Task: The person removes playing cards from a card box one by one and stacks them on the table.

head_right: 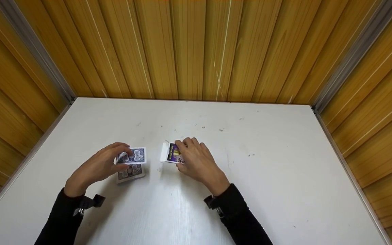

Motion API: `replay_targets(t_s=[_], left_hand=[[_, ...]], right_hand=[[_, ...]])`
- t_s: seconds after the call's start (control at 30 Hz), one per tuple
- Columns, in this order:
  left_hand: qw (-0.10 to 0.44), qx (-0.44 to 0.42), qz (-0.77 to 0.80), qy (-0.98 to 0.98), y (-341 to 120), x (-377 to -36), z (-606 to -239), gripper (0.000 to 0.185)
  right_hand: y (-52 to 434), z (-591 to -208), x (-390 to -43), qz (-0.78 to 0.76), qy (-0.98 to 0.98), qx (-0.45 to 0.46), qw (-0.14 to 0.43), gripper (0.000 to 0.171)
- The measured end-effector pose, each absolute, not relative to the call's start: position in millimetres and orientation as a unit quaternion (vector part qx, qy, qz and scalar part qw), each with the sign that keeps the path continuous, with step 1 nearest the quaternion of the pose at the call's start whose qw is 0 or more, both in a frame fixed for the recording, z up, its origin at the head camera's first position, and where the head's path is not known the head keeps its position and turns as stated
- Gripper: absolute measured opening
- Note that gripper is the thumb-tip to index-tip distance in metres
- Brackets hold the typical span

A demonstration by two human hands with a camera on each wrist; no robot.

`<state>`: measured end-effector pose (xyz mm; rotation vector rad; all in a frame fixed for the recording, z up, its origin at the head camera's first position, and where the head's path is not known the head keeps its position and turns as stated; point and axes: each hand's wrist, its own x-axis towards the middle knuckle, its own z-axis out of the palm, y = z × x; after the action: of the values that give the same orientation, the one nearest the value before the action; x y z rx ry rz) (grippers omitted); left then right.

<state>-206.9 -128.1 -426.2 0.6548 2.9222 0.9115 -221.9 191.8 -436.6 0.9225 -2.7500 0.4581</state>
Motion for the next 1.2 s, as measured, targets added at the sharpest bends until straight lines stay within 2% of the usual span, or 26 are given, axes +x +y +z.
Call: replay_targets(t_s=[0.47, 0.97, 1.2], left_hand=[[0.111, 0.120, 0.247, 0.955, -128.8, -216.0, -439.5, 0.030], [0.142, 0.129, 0.211, 0.958, -124.7, -220.1, -458.7, 0.034], [0.131, 0.144, 0.179, 0.964, -123.4, -218.0, -461.9, 0.031]], right_hand=[[191.4, -436.9, -222.8, 0.153, -0.931, 0.312, 0.108, 0.067], [191.0, -436.8, -222.4, 0.151, -0.930, 0.315, 0.115, 0.067], [190.5, -436.3, -222.4, 0.154, -0.931, 0.311, 0.111, 0.068]])
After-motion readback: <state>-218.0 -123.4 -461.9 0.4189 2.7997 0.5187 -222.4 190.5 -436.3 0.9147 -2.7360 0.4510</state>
